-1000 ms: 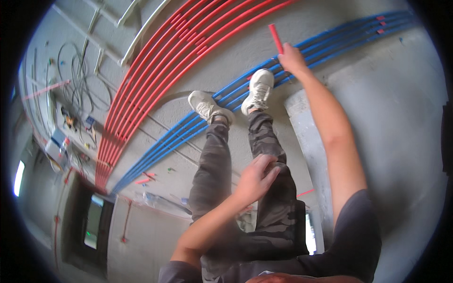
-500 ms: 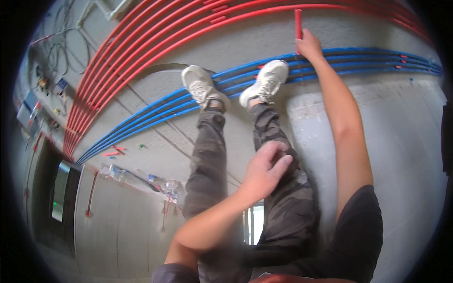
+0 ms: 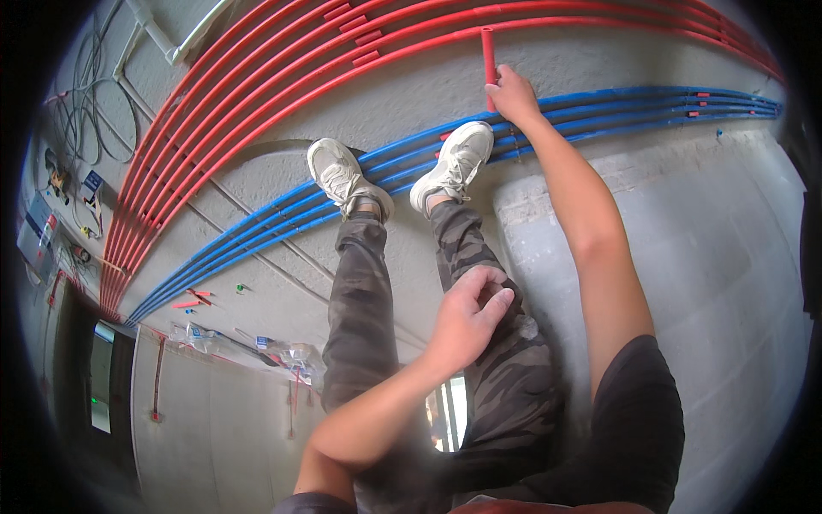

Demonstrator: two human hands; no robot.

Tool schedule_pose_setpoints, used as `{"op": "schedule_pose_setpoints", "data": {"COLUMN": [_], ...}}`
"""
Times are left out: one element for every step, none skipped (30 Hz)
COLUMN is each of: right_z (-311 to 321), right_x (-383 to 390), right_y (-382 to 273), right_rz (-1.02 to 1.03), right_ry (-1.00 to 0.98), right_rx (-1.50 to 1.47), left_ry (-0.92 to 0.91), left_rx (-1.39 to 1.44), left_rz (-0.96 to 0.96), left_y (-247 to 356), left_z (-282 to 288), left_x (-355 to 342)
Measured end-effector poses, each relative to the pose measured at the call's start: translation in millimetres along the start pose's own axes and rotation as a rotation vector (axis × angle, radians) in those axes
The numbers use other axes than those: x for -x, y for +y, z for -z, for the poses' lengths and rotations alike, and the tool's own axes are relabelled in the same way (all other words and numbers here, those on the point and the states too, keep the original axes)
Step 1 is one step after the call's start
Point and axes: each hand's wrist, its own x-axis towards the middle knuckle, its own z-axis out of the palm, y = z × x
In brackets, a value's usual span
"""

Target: The person aligns red and blue pipes on the ceiling, then uses a power drill to secure them. The person also uses a hammer to drive fasteners into the ceiling to hold the pipes in place.

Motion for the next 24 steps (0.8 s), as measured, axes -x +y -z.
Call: {"op": "schedule_pose_setpoints", "data": {"right_z": [-3, -6, -7, -7, -8, -9, -11, -12, -13, -14, -14, -11, -12, -14, -13, -12, -11, -11, -10, -10, -9, -7, -6, -7], "right_x": [0, 0, 1, 3, 6, 8, 11, 14, 18, 23, 27, 33, 35, 37, 40, 42, 41, 43, 45, 44, 44, 44, 44, 43], "right_y": [-1, 1, 0, -1, -2, -4, -2, 0, 2, 3, 5, 0, 1, 6, 7, 8, 9, 10, 12, 14, 10, 6, 3, 4], "right_rz": [-0.008, -0.026, -0.049, -0.073, -0.097, -0.117, -0.143, -0.169, -0.177, -0.183, -0.189, -0.214, -0.227, -0.240, -0.253, -0.257, -0.254, -0.254, -0.255, -0.246, -0.238, -0.230, -0.222, -0.200], "right_ry": [-0.005, 0.002, 0.012, 0.024, 0.035, 0.025, 0.016, 0.006, 0.008, 0.009, 0.010, -0.009, -0.010, -0.012, -0.016, -0.011, -0.007, -0.006, -0.005, 0.003, -0.006, -0.015, -0.025, -0.022], "right_rx": [-0.004, -0.001, 0.010, 0.020, 0.031, 0.039, 0.048, 0.057, 0.060, 0.062, 0.065, 0.053, 0.044, 0.036, 0.029, 0.012, 0.003, -0.006, -0.014, -0.007, 0.008, 0.023, 0.038, 0.040], "left_ry": [-0.003, -0.007, -0.007, -0.008, -0.010, 0.016, 0.037, 0.059, 0.051, 0.044, 0.038, 0.038, 0.039, 0.041, 0.043, 0.044, 0.047, 0.046, 0.046, 0.047, 0.051, 0.056, 0.061, 0.064], "left_rx": [-0.009, -0.018, -0.033, -0.047, -0.061, -0.032, -0.004, 0.025, 0.007, -0.010, -0.027, -0.029, -0.031, -0.032, -0.034, -0.034, -0.034, -0.027, -0.019, -0.011, -0.003, 0.006, 0.014, 0.010], "left_rz": [0.010, 0.020, -0.015, -0.050, -0.086, -0.066, -0.043, -0.020, -0.012, -0.004, 0.004, 0.005, 0.006, 0.007, 0.004, 0.000, -0.003, -0.019, -0.034, -0.049, -0.054, -0.058, -0.063, -0.073], "left_y": [2, 3, 2, -3, -6, -6, -5, -4, -3, -3, -3, -5, -7, -8, -7, -6, -5, -7, -12, -16, -18, -19, -21, -22], "left_z": [1, 2, 4, 6, 8, 8, 7, 6, 6, 6, 7, 8, 7, 6, 7, 7, 8, 9, 10, 10, 10, 10, 11, 10], "left_x": [-1, -2, -3, -5, -6, -8, -8, -9, -10, -11, -12, -13, -14, -14, -15, -15, -16, -16, -18, -18, -18, -19, -19, -19]}}
